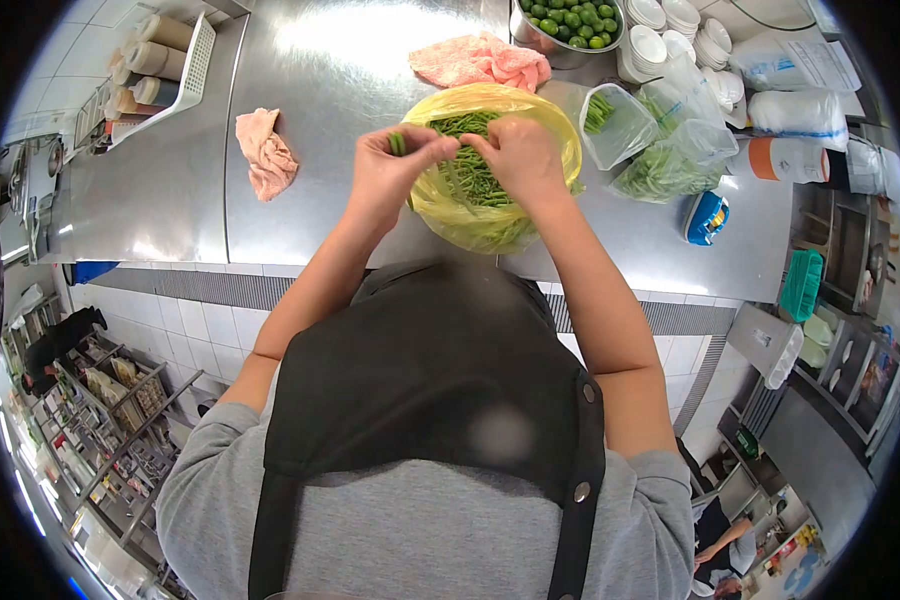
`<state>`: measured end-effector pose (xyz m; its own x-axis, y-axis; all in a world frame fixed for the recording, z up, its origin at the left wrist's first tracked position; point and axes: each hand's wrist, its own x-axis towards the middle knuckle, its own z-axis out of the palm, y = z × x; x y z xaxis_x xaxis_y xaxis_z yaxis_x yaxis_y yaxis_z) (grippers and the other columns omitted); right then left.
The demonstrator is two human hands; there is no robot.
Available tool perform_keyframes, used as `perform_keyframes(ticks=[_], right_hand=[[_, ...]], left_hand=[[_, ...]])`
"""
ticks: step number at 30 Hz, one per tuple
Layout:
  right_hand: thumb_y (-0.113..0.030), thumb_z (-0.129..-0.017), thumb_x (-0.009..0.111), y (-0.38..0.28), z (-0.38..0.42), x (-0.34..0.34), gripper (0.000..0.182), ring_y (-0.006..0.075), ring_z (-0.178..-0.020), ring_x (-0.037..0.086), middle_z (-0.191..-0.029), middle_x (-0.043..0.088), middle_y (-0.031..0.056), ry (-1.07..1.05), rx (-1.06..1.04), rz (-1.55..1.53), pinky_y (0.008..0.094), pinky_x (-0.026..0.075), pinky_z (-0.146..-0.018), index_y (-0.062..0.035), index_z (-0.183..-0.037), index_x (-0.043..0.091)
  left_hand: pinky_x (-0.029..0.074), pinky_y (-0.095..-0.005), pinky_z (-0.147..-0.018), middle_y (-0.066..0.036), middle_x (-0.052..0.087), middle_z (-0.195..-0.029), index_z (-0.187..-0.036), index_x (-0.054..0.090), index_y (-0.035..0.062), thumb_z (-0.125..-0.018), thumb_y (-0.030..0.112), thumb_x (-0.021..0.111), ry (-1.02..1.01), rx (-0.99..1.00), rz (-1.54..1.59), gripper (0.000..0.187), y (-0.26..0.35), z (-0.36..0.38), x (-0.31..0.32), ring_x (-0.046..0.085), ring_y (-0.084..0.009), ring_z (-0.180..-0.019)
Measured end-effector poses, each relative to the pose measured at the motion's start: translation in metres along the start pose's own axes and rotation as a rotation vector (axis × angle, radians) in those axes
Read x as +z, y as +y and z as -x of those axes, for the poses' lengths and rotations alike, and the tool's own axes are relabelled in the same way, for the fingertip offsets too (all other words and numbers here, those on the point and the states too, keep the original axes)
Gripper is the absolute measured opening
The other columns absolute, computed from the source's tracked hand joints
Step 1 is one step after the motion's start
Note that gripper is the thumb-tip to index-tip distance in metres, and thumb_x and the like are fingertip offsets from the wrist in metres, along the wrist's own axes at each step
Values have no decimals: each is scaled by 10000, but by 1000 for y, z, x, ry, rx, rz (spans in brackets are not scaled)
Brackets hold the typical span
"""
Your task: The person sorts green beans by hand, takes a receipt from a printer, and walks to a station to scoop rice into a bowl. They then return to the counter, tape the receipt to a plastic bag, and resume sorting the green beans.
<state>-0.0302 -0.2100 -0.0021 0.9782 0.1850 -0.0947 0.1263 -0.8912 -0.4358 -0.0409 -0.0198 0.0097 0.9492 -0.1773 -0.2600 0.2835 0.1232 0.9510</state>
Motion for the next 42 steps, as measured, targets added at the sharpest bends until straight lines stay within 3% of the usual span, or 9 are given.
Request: perform_keyframes(ticks=[1, 6, 16, 21, 23, 25, 28, 35, 42], right_hand=[[-300, -950, 656, 4, 3, 3, 376, 281, -689, 633, -737, 635, 144, -3, -2, 2, 380, 501, -657, 23, -759, 646], [-370, -1009, 593, 2, 23, 5, 415, 84, -691, 584, -758, 658, 18, -203, 254, -1348, 255, 485, -667, 0, -886, 735], [-96, -945, 675, -23, 24, -8, 102, 65, -745, 567, -818, 661, 7, 19, 108, -1146, 234, 475, -711, 2, -931, 698], [-62, -943, 662, -30, 16, -18, 77, 93, -773, 585, -873, 685, 22, 228, -54, -1676, 245, 471, -756, 9, -943, 690], [-67, -920, 685, -16, 10, -13, 90, 97, -788, 587, -864, 684, 50, 211, -19, -1652, 238, 471, -758, 4, -974, 688], [-57, -882, 685, 1, 4, -5, 130, 171, -864, 629, -899, 674, 102, 78, 82, -648, 304, 505, -791, -4, -1000, 683], [-46, -848, 652, 18, 1, 27, 121, 283, -969, 637, -972, 644, 149, 94, -50, -165, 399, 518, -851, -4, -958, 682], [-19, -798, 636, 15, -24, 65, 47, 357, -1030, 609, -1037, 611, 185, 148, -75, 0, 446, 504, -909, -9, -833, 666], [-58, -768, 703, 18, 0, 7, 126, 298, -951, 612, -972, 602, 138, 79, -152, -284, 389, 522, -812, -19, -874, 646]], left_hand=[[474, -217, -624, -38, 715, -764, -845, 742, 0, -829, 79, 813, 69, 48, 146, 108, 0, -4, -1, 598, -58, -672], [397, -198, -603, -27, 732, -813, -888, 742, 5, -842, 109, 813, 155, 163, 195, 134, 21, -17, -14, 543, -36, -658], [357, -203, -576, -36, 726, -797, -922, 736, -3, -862, 85, 791, 252, 287, 217, 119, 28, -22, -7, 556, -32, -659], [314, -207, -543, -22, 695, -834, -1002, 720, 1, -901, 99, 751, 248, 136, 342, 145, 18, -26, -19, 414, -32, -569], [307, -206, -537, -19, 679, -856, -1038, 711, 1, -922, 108, 729, 255, 64, 402, 158, 14, -29, -28, 376, -36, -566], [328, -218, -548, -28, 627, -881, -1090, 649, 2, -995, 139, 628, 287, 71, 488, 168, 11, -28, -33, 405, -56, -615], [351, -237, -561, -30, 564, -843, -1083, 562, 26, -1043, 169, 537, 255, 64, 558, 151, 1, -30, -40, 430, -75, -660], [362, -232, -546, -42, 551, -827, -1056, 491, 78, -1051, 175, 516, 227, -18, 632, 100, 9, -19, -16, 447, -77, -635], [203, -202, -444, 80, 443, -628, -1109, 581, 23, -878, 137, 778, 172, -204, 258, 324, 1, -4, -13, 303, -3, -496]])
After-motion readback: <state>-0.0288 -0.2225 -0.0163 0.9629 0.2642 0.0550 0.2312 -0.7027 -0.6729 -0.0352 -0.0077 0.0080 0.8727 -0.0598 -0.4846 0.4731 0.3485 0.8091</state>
